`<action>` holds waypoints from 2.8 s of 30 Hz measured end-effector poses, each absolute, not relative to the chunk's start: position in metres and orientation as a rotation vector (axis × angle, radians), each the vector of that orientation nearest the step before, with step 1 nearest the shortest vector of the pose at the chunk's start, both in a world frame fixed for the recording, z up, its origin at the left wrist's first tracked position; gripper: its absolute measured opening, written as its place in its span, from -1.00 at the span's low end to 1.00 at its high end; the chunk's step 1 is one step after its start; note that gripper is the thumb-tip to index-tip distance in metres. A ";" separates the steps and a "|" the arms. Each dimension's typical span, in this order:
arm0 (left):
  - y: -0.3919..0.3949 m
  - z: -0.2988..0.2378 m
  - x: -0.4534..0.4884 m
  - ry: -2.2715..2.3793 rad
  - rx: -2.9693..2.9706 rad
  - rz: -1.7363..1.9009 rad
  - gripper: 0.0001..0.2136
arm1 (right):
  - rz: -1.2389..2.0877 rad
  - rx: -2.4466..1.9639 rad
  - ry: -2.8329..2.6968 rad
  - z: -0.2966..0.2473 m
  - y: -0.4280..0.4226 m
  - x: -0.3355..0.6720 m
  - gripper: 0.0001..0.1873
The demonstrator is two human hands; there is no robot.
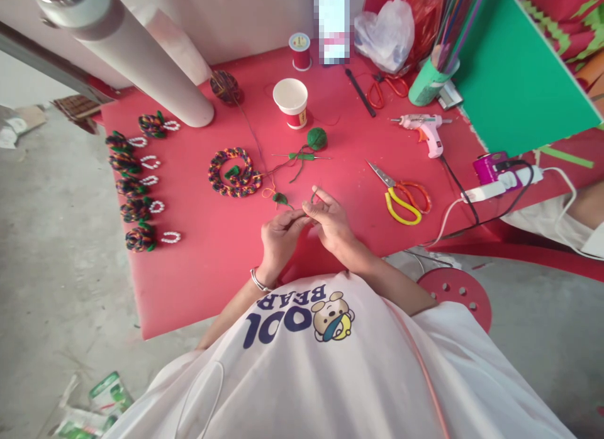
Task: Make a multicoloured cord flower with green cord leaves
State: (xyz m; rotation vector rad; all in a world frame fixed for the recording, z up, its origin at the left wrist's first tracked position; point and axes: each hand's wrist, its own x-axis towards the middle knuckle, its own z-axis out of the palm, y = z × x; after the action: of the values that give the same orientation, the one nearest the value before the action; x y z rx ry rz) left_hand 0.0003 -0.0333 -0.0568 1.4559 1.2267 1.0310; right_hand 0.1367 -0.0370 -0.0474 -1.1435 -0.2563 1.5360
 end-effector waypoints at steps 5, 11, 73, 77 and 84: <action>-0.033 -0.054 0.000 1.245 1.527 1.041 -0.89 | 1.545 -1.147 -0.272 -0.044 -0.038 0.137 0.18; -0.034 -0.055 0.000 1.184 1.562 1.066 -0.88 | 1.567 -1.162 -0.287 -0.041 -0.039 0.137 0.15; -0.037 -0.052 0.002 1.320 1.491 1.056 -0.84 | 1.728 -1.099 -0.116 -0.034 -0.049 0.136 -0.36; -0.038 -0.054 0.003 1.336 1.459 1.035 -0.80 | 1.712 -1.074 -0.137 -0.029 -0.054 0.136 -0.43; -0.036 -0.057 0.002 1.284 1.536 1.000 -0.72 | 1.626 -1.073 -0.143 -0.040 -0.048 0.137 -0.35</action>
State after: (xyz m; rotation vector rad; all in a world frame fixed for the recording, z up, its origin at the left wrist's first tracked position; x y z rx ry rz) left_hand 0.0015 -0.0364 -0.0570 1.5359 1.2837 0.9998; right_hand 0.1366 -0.0482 -0.0404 -1.0727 -0.1432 1.6260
